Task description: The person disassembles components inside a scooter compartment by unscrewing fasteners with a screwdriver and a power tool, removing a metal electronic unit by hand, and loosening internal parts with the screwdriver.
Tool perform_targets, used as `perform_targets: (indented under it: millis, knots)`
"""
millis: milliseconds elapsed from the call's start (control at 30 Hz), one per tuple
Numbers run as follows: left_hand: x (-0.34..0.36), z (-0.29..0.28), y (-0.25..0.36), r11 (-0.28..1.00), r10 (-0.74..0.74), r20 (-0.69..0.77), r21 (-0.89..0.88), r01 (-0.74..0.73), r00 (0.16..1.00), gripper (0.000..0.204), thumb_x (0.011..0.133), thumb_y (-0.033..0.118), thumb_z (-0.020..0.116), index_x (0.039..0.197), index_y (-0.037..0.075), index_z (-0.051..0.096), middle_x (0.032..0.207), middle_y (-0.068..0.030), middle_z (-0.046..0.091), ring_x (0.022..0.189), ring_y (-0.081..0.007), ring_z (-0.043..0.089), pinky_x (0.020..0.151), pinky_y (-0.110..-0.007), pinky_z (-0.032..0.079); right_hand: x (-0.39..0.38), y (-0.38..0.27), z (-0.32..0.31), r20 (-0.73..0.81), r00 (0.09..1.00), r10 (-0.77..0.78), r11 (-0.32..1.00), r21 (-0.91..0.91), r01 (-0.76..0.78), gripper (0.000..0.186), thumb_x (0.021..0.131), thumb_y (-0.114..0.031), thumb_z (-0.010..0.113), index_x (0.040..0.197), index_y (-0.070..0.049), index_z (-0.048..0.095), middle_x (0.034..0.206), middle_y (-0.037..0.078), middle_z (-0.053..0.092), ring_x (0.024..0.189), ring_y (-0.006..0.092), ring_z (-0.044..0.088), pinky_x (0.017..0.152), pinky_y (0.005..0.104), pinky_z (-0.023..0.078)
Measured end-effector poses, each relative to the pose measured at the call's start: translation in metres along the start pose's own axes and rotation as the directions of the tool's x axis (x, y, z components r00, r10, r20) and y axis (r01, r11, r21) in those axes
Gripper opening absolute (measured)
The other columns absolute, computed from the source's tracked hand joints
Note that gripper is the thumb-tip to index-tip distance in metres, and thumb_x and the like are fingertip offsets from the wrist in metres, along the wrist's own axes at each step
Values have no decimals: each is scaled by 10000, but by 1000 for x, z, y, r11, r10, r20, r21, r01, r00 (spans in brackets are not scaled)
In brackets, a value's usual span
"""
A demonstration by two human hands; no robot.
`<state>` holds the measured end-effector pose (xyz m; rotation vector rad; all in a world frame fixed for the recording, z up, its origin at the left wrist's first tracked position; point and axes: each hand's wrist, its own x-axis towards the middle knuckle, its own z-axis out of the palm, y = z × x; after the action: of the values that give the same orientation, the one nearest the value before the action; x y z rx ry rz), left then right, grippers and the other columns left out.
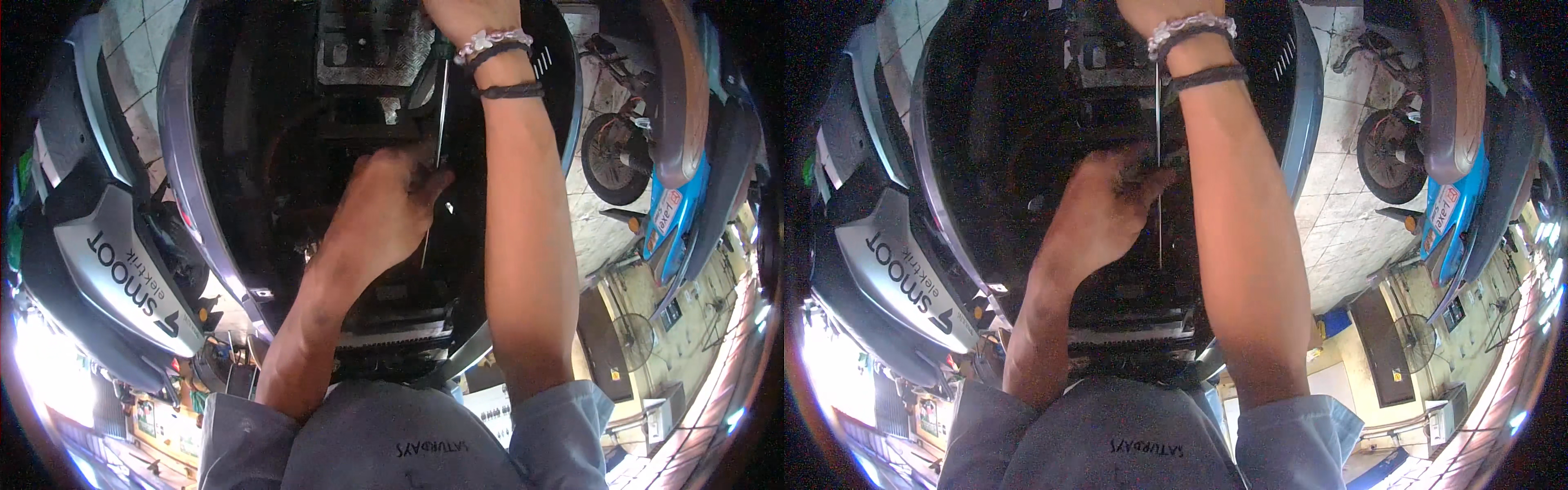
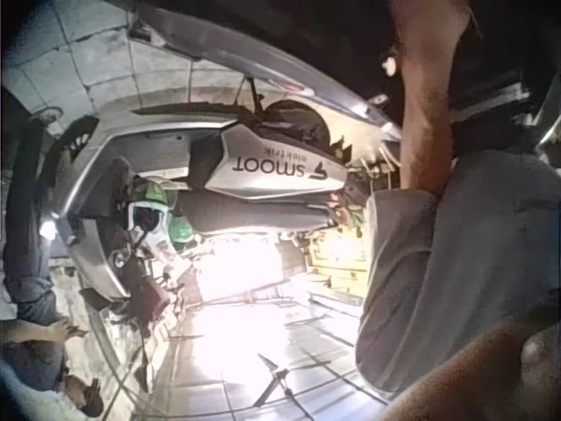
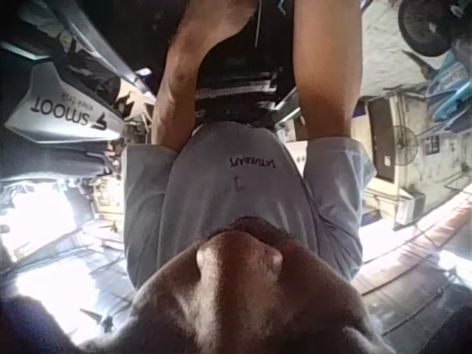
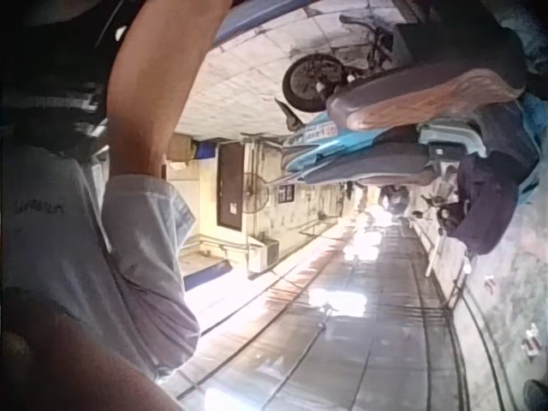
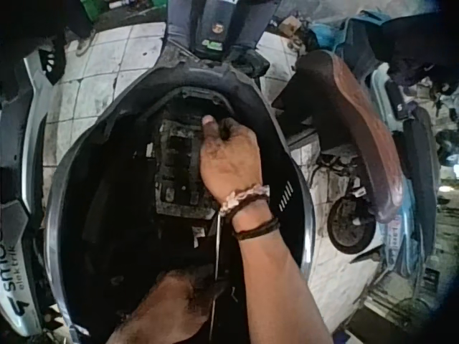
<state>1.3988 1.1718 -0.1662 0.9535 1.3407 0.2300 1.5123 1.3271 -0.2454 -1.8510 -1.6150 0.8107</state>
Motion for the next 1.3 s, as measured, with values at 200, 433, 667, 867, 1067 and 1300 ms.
perform_targets:
  millis: [200, 433, 667, 867, 1067, 1300]
  knots:
    - [-1, 5, -9, 999, 16, -8, -31, -16, 1000, 234, 986, 146, 641, 1132, -22, 713, 998, -288, 711, 916, -471, 686, 810, -461, 534, -8, -1, 3, -52, 999, 3, 999, 47, -1, 423, 1003, -297, 583, 856, 94, 652, 861, 344, 649, 899, 541, 624, 761, 526, 499]
    - [-2, 1, -12, 1000, 2, -2, 13, -2, 1000, 216, 976, 118, 643, 1139, 1, 720, 980, -281, 715, 887, -457, 692, 798, -458, 536, -10, 0, 10, -41, 997, 63, 998, -5, -64, 416, 1000, -300, 582, 874, 87, 668, 880, 346, 657, 927, 534, 634, 787, 532, 513]
    - [-4, -1, -11, 999, 41, -40, 3, -41, 998, 215, 964, 115, 652, 1126, -5, 726, 963, -290, 709, 873, -457, 693, 780, -465, 534, -11, -1, 9, -30, 995, 99, 995, -19, -100, 427, 991, -314, 591, 987, 99, 701, 982, 346, 687, 996, 512, 656, 864, 507, 534]
    - [-3, -4, -9, 999, -10, 8, 42, 9, 1000, 210, 957, 119, 660, 1105, -10, 735, 952, -294, 707, 852, -466, 691, 763, -478, 532, -14, 11, 20, -87, 993, 74, 994, -70, -81, 457, 985, -317, 599, 1099, 115, 693, 1089, 349, 689, 1067, 502, 657, 947, 487, 535]
    - [-3, -1, -10, 999, -46, 30, 11, 46, 998, 207, 950, 109, 658, 1098, -12, 736, 979, -297, 710, 906, -469, 691, 811, -473, 537, -16, 16, 25, -73, 995, 70, 987, -137, -79, 492, 983, -317, 604, 1190, 125, 669, 1172, 357, 671, 1129, 496, 646, 1005, 468, 524]
    - [-3, -4, -6, 998, 31, -2, 63, -31, 1000, 229, 946, 89, 649, 1131, -25, 723, 1037, -291, 716, 979, -470, 691, 848, -480, 537, -14, 8, 19, -69, 988, 135, 988, -68, -140, 474, 973, -297, 610, 1156, 136, 676, 1143, 357, 679, 1119, 478, 658, 1004, 470, 525]
